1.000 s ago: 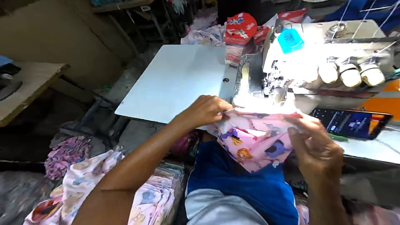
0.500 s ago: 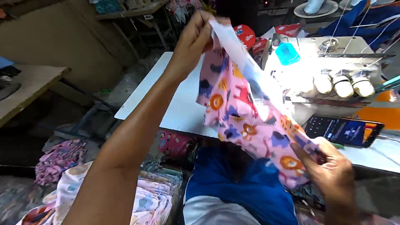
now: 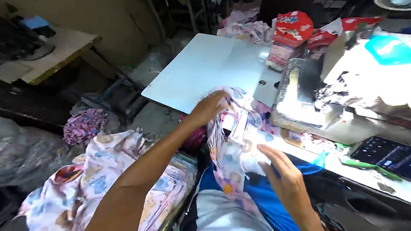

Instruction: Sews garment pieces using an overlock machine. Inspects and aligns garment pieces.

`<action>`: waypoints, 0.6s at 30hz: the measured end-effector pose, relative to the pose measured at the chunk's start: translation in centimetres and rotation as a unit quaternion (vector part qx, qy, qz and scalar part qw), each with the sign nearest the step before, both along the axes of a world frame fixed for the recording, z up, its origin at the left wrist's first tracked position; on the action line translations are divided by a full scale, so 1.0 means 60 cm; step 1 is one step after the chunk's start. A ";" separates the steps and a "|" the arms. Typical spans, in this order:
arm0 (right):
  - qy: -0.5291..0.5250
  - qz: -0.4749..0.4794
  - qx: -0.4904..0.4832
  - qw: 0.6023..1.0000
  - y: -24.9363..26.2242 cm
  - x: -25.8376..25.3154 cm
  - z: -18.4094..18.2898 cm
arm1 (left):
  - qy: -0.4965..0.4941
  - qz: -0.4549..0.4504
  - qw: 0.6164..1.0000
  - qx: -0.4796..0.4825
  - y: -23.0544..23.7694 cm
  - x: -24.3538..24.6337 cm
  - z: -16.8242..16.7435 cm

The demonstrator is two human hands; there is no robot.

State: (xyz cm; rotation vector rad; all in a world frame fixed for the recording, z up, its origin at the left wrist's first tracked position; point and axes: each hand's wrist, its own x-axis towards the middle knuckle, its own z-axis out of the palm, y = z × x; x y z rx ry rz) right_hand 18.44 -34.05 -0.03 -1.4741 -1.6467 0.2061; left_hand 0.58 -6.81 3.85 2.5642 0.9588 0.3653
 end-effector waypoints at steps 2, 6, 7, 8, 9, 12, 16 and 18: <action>-0.056 -0.011 -0.024 0.998 0.042 0.003 -0.024 | 0.030 -0.020 0.999 -0.010 -0.013 -0.013 -0.042; -0.207 -0.105 -0.068 0.970 0.079 0.004 -0.071 | -0.001 -0.032 0.998 0.052 0.018 -0.052 -0.090; -0.229 -0.141 -0.080 0.960 0.078 0.008 -0.074 | -0.008 -0.027 0.998 0.059 0.031 -0.061 -0.093; -0.245 -0.172 -0.095 0.949 0.076 0.011 -0.072 | -0.012 -0.025 0.998 0.059 0.043 -0.069 -0.093; -0.258 -0.195 -0.110 0.940 0.073 0.013 -0.068 | -0.017 -0.029 0.998 0.061 0.051 -0.075 -0.093; -0.251 -0.197 -0.097 0.943 0.069 0.002 -0.046 | -0.009 -0.050 0.995 0.085 0.052 -0.072 -0.095; -0.186 -0.084 -0.033 0.978 0.090 -0.024 -0.036 | 0.014 -0.061 0.993 0.099 0.059 -0.034 -0.102; -0.168 -0.060 -0.054 0.982 0.106 -0.019 -0.046 | 0.003 -0.071 0.994 0.088 0.076 -0.018 -0.099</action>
